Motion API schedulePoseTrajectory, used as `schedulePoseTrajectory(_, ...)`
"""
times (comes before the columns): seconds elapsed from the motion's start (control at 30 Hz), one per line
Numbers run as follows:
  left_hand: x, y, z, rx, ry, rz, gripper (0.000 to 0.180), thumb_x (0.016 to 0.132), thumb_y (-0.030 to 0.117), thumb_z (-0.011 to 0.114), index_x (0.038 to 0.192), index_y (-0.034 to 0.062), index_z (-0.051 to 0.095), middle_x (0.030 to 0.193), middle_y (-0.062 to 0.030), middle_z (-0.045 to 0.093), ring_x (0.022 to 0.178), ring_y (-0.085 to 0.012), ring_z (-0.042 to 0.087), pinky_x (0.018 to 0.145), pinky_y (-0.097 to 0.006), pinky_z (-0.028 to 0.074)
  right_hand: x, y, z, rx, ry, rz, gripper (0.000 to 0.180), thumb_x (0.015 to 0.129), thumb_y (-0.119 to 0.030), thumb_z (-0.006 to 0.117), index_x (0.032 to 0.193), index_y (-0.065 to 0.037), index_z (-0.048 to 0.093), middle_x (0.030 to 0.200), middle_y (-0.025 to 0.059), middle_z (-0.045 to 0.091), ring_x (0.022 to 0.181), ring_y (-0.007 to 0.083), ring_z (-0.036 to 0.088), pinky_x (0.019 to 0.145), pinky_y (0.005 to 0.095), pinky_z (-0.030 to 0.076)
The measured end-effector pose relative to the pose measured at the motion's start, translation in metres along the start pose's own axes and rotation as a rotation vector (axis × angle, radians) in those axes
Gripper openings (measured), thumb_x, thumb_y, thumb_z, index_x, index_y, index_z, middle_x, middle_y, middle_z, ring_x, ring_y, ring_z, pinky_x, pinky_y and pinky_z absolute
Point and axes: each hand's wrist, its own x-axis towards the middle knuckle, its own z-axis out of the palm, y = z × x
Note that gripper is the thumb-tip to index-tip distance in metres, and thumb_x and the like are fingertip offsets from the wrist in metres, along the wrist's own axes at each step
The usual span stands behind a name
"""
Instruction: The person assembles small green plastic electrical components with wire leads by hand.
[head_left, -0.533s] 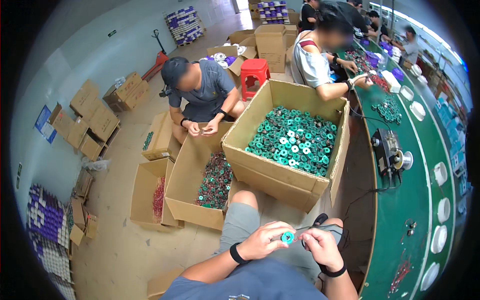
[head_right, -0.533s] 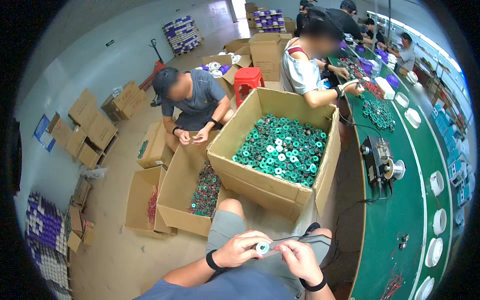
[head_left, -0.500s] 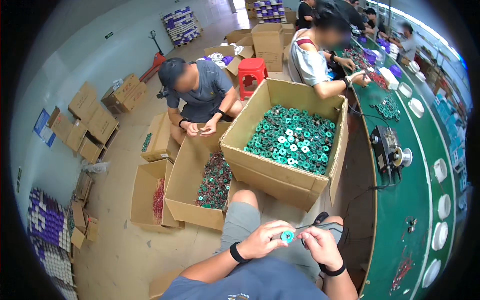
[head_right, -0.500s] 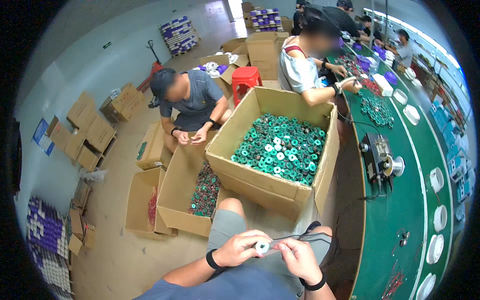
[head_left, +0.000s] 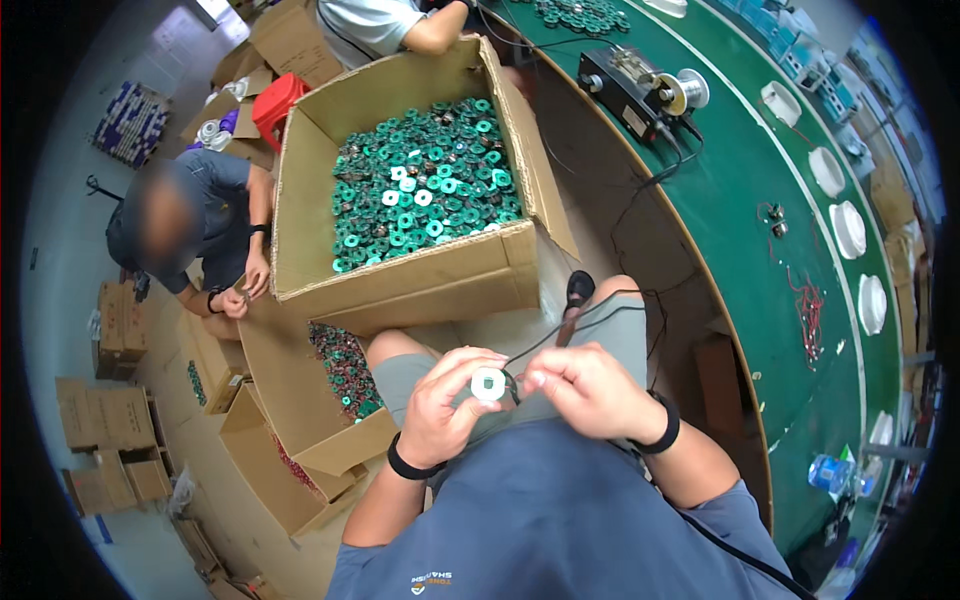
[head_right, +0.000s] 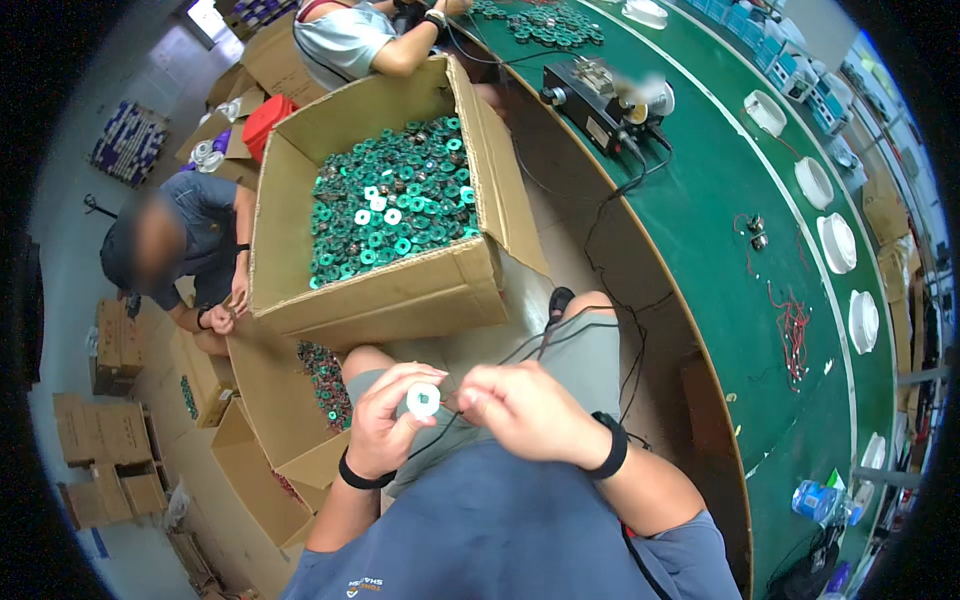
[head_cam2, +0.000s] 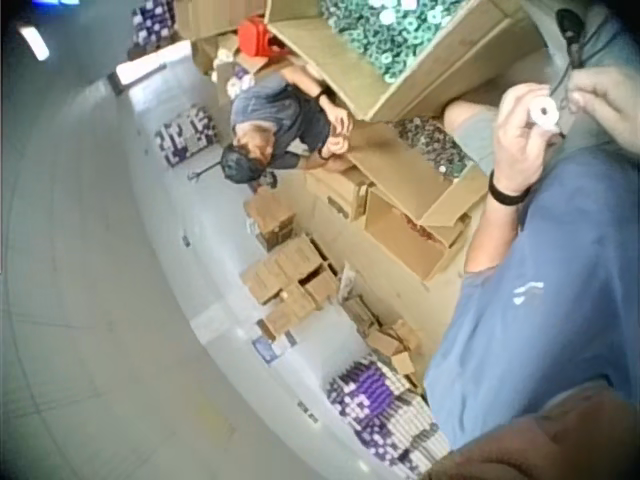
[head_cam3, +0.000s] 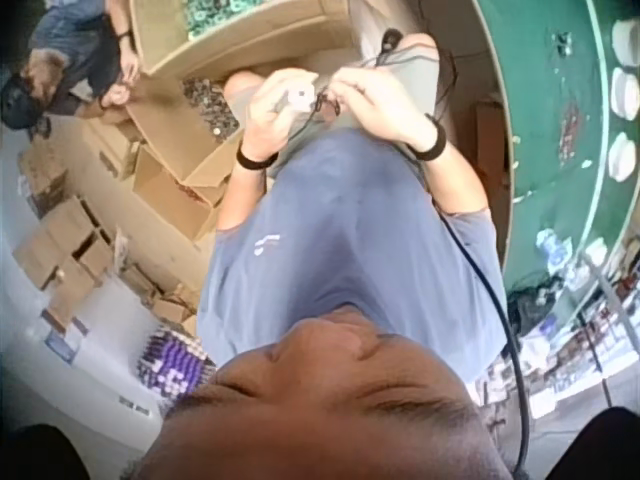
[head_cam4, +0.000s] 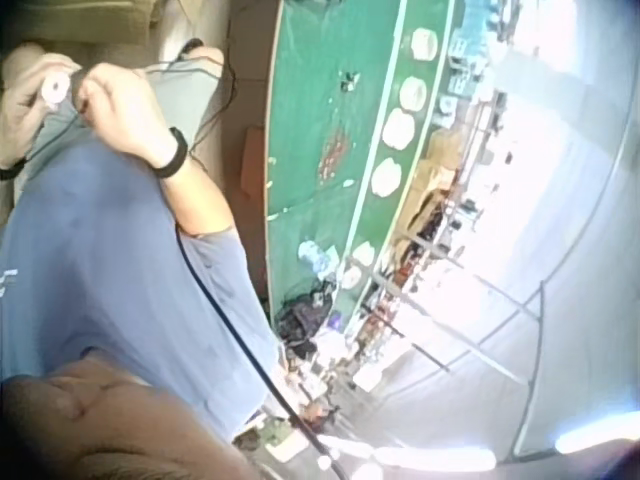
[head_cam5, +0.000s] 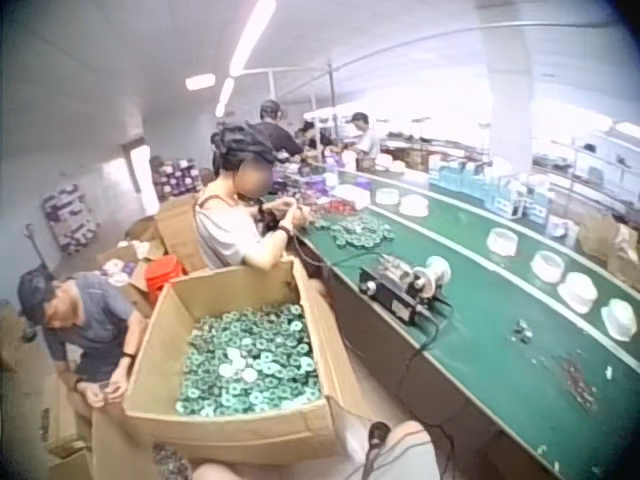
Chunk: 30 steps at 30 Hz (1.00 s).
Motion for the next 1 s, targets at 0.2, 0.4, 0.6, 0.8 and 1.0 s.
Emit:
schedulePoseTrajectory(0.2, -0.021, -0.037, -0.021, -0.019, 0.064, -0.035, 0.035, 0.079, 0.005, 0.072, 0.113, -0.0012, 0.069, 0.114, -0.0146, 0.069, 0.106, -0.0293, 0.067, 0.093, -0.037, 0.053, 0.033, 0.015, 0.034, 0.016, -0.069, 0.025, 0.008, 0.092, -0.006, 0.056, 0.091, -0.002, 0.064, 0.077, 0.0167, 0.068, 0.074, 0.0360, 0.069, 0.068, 0.0421, 0.054)
schedulePoseTrajectory(0.4, -0.042, -0.047, -0.023, -0.053, 0.148, -0.053, 0.035, 0.079, 0.009, 0.076, 0.113, -0.0005, 0.069, 0.113, -0.0138, 0.069, 0.105, -0.0305, 0.067, 0.094, -0.038, 0.052, 0.031, 0.012, 0.058, -0.046, -0.163, -0.195, 0.012, 0.094, -0.008, 0.056, 0.088, 0.000, 0.064, 0.074, 0.0168, 0.067, 0.070, 0.0340, 0.069, 0.065, 0.0407, 0.053)
schedulePoseTrajectory(0.6, -0.040, -0.058, -0.022, -0.027, 0.169, -0.060, 0.036, 0.080, 0.014, 0.078, 0.113, 0.0002, 0.069, 0.113, -0.0135, 0.070, 0.106, -0.0309, 0.067, 0.102, -0.044, 0.048, 0.036, 0.004, 0.055, -0.135, -0.269, -0.155, 0.015, 0.096, -0.007, 0.056, 0.091, -0.002, 0.069, 0.085, 0.0115, 0.074, 0.080, 0.0289, 0.073, 0.072, 0.0364, 0.056)
schedulePoseTrajectory(0.8, -0.032, -0.063, -0.016, 0.047, 0.082, -0.078, 0.038, 0.080, 0.016, 0.078, 0.113, 0.0012, 0.069, 0.113, -0.0129, 0.070, 0.108, -0.0316, 0.067, 0.107, -0.049, 0.045, 0.044, 0.017, 0.044, -0.024, -0.115, -0.142, 0.015, 0.096, -0.007, 0.055, 0.087, -0.001, 0.066, 0.078, 0.0133, 0.069, 0.074, 0.0320, 0.070, 0.067, 0.0381, 0.054)
schedulePoseTrajectory(1.0, -0.020, -0.065, -0.007, 0.101, 0.089, -0.050, 0.039, 0.081, 0.019, 0.079, 0.114, 0.0018, 0.069, 0.113, -0.0122, 0.070, 0.108, -0.0310, 0.067, 0.108, -0.050, 0.044, 0.049, 0.045, 0.035, 0.068, -0.025, -0.047, 0.009, 0.091, -0.005, 0.057, 0.085, -0.004, 0.063, 0.074, 0.0170, 0.066, 0.071, 0.0396, 0.066, 0.066, 0.0447, 0.052)
